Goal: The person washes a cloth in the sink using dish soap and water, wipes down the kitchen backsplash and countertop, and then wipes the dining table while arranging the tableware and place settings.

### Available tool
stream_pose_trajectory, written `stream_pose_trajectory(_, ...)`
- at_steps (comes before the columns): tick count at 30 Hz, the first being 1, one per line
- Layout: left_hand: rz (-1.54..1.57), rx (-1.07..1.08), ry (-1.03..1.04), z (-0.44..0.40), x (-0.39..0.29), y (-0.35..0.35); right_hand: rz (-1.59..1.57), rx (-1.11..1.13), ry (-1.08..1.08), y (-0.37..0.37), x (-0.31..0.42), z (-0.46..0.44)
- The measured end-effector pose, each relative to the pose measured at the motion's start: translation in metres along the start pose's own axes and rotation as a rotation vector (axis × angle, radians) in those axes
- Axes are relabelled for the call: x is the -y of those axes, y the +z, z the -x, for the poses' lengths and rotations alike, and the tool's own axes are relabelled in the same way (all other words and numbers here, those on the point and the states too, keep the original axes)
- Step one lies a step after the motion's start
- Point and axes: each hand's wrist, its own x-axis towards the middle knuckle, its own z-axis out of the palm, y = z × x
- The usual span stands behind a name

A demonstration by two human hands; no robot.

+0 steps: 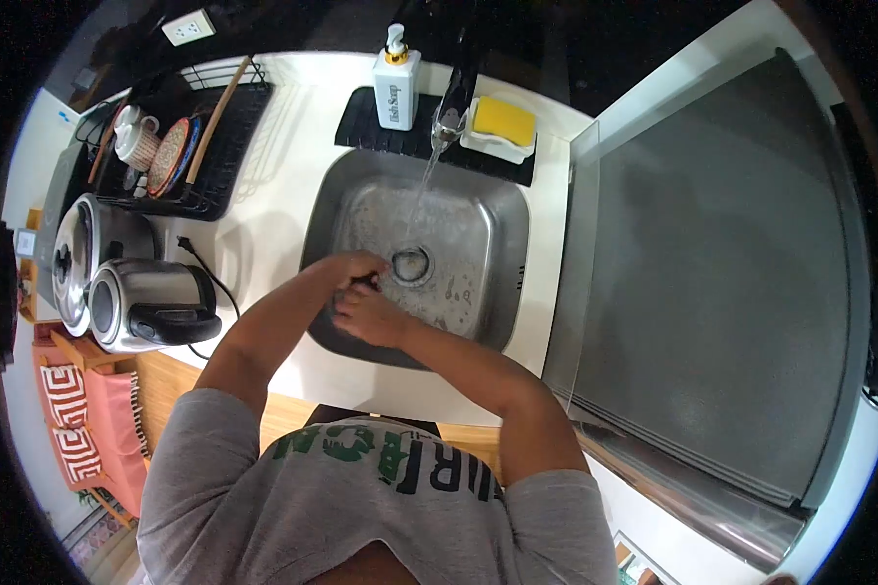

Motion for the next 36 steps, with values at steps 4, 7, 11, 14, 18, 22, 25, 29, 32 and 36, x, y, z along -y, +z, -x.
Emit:
stream_pose_trajectory(4,0.317,0.217,0.264,0.058,-0.004,-0.024,-0.084,-0.367,0.292,-0.080,0.011,0.031)
stream_pose_trajectory(7,0.439,0.125,0.327,0.105,-0.023,0.006,-0.018,-0.514,0.422,-0.102,0.020,0.041)
stream_pose_trajectory(11,0.507,0.264,0.430,0.131,-0.041,0.037,-0.237,-0.504,0.631,-0.112,0.018,0.046)
stream_pose_trajectory(14,0.386,0.107,0.458,0.150,-0.053,0.038,-0.328,-0.790,0.758,-0.141,-0.015,0.052)
stream_pose_trajectory(18,0.151,0.005,0.490,0.137,-0.044,0.025,-0.082,-0.894,0.775,-0.223,-0.091,0.033)
stream_pose_trajectory(22,0.140,-0.040,0.524,0.126,-0.040,0.024,0.193,-0.650,0.654,-0.228,-0.175,-0.005)
stream_pose_trajectory(25,0.119,-0.098,0.505,0.127,-0.042,0.021,0.321,-0.476,0.703,-0.187,-0.174,-0.005)
stream_pose_trajectory(29,0.135,-0.071,0.486,0.123,-0.035,0.018,0.135,-0.406,0.644,-0.195,-0.131,0.012)
stream_pose_trajectory(32,0.203,-0.043,0.546,0.125,-0.039,0.028,-0.153,-0.548,0.664,-0.197,-0.111,0.036)
stream_pose_trajectory(36,0.696,0.069,0.743,0.122,-0.049,0.068,-0.546,-0.664,0.762,-0.166,-0.049,0.050)
